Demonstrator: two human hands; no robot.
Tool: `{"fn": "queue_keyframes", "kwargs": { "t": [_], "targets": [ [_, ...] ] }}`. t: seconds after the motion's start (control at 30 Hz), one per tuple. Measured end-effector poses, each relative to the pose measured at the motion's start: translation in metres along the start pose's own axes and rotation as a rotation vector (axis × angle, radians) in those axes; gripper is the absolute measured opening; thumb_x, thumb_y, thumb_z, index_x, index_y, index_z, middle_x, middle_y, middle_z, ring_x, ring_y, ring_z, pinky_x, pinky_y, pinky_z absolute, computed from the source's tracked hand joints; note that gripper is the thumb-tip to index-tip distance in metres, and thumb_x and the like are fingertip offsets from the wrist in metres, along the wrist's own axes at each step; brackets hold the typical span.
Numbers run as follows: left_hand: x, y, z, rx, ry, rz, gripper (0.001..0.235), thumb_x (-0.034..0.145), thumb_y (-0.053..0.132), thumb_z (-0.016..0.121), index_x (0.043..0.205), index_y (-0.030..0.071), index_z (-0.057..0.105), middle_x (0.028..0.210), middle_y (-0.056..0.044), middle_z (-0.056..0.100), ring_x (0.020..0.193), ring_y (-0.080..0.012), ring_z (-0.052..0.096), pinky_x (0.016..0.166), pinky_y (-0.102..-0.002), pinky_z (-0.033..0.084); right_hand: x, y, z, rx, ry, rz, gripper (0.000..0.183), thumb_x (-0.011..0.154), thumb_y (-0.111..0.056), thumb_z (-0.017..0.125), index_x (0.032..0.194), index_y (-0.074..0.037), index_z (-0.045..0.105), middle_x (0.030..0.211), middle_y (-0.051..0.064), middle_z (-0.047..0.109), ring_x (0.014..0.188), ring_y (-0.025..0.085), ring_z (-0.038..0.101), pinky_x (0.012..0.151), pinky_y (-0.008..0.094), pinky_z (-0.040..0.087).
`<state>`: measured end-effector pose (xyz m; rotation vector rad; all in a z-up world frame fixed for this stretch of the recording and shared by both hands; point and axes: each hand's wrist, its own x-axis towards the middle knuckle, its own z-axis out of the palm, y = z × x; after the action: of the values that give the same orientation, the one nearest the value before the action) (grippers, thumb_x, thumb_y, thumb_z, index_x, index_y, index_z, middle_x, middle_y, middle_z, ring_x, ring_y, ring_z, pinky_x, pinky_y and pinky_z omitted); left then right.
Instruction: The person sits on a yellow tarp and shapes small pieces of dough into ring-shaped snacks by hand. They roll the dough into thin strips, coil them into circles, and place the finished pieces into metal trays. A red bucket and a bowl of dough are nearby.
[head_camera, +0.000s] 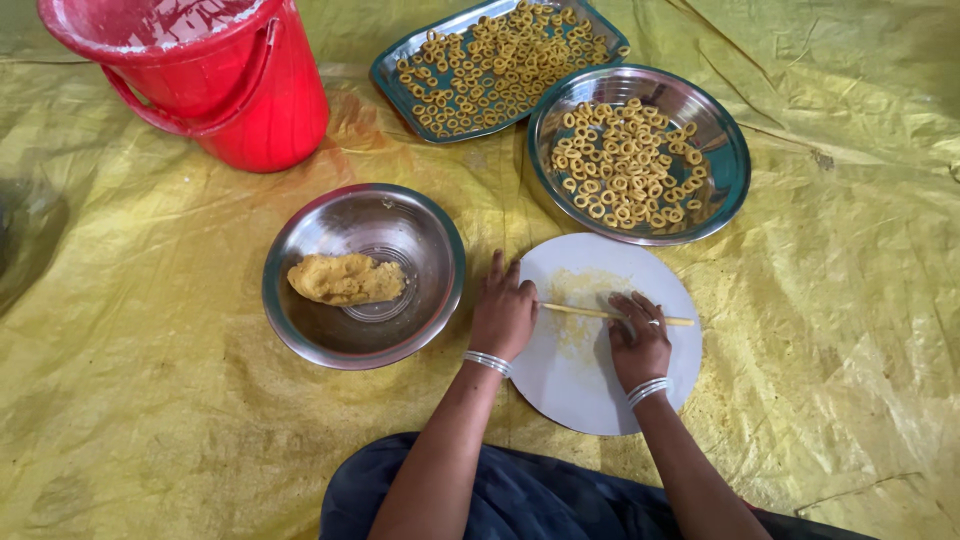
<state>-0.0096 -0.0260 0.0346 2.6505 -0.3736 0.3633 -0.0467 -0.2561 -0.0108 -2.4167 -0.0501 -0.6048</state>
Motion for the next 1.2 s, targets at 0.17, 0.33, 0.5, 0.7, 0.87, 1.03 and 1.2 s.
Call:
{"fn": "queue_keyframes", "kwargs": {
  "t": [0.17, 0.33, 0.5, 0.7, 0.87, 1.03, 1.2],
  "targets": [
    [0.005, -0.011, -0.024, -0.263, -0.105, -0.337, 0.007, 0.09, 0.019, 0.07, 0.094, 0.017, 0.075, 0.105, -0.007, 0.077, 0.098, -0.0266, 0.073, 0.084, -0.04, 0.058, 0.0, -0.001, 0.0, -0.027, 0.016, -0.049, 0.032, 0.085, -0.005, 0.072, 0.116, -0.016, 0.075, 0.125, 0.002, 0.073, 0.131, 0.026, 0.061, 0.121, 0.046, 0.038],
    [0.0, -0.063, -0.055, -0.17, 0.248, -0.425, 0.025, 0.084, 0.003, 0.066, 0.096, 0.018, 0.081, 0.105, -0.01, 0.077, 0.088, -0.0282, 0.075, 0.082, -0.038, 0.059, -0.005, -0.002, -0.004, -0.057, 0.002, -0.085, 0.04, 0.091, -0.008, 0.067, 0.13, -0.016, 0.069, 0.141, 0.006, 0.065, 0.139, 0.025, 0.056, 0.126, 0.048, 0.034],
    [0.0, -0.076, -0.068, 0.033, 0.324, -0.513, 0.029, 0.076, 0.005, 0.072, 0.103, 0.01, 0.08, 0.115, -0.015, 0.073, 0.101, -0.0327, 0.071, 0.088, -0.042, 0.056, -0.019, -0.038, 0.006, -0.507, -0.416, -0.362, 0.068, 0.095, -0.036, 0.053, 0.154, -0.006, 0.036, 0.165, 0.013, 0.033, 0.155, 0.026, 0.026, 0.127, 0.048, 0.017],
    [0.003, -0.066, -0.059, 0.072, 0.277, -0.468, 0.028, 0.085, 0.009, 0.072, 0.113, 0.01, 0.076, 0.121, -0.015, 0.071, 0.108, -0.0321, 0.069, 0.091, -0.042, 0.057, 0.013, -0.074, 0.035, -0.547, -0.631, -0.194, 0.095, 0.094, -0.059, 0.048, 0.158, 0.001, 0.011, 0.168, 0.021, 0.008, 0.155, 0.035, 0.002, 0.124, 0.048, 0.007],
    [0.008, -0.061, -0.046, -0.016, 0.298, -0.409, 0.027, 0.086, 0.008, 0.069, 0.112, 0.012, 0.076, 0.12, -0.015, 0.071, 0.101, -0.0321, 0.071, 0.088, -0.043, 0.057, 0.018, -0.09, 0.034, -0.585, -0.735, -0.087, 0.098, 0.096, -0.064, 0.046, 0.158, 0.003, 0.011, 0.168, 0.022, 0.006, 0.156, 0.035, 0.003, 0.125, 0.047, 0.007],
    [0.008, -0.039, -0.027, -0.159, 0.218, -0.281, 0.027, 0.089, 0.006, 0.065, 0.114, 0.011, 0.075, 0.113, -0.013, 0.074, 0.097, -0.0321, 0.071, 0.084, -0.044, 0.058, -0.016, -0.097, 0.002, -0.621, -0.833, -0.098, 0.087, 0.101, -0.058, 0.045, 0.164, -0.006, 0.014, 0.168, 0.015, 0.018, 0.157, 0.025, 0.015, 0.132, 0.061, 0.004],
    [0.001, -0.022, -0.005, -0.06, -0.16, -0.254, 0.026, 0.084, 0.008, 0.075, 0.109, 0.006, 0.071, 0.11, -0.016, 0.073, 0.096, -0.0357, 0.071, 0.08, -0.047, 0.059, 0.031, -0.066, 0.02, -0.572, -0.573, -0.138, 0.087, 0.1, -0.047, 0.05, 0.17, -0.011, 0.014, 0.171, 0.009, 0.017, 0.159, 0.028, 0.012, 0.129, 0.066, 0.003]
  ]
}}
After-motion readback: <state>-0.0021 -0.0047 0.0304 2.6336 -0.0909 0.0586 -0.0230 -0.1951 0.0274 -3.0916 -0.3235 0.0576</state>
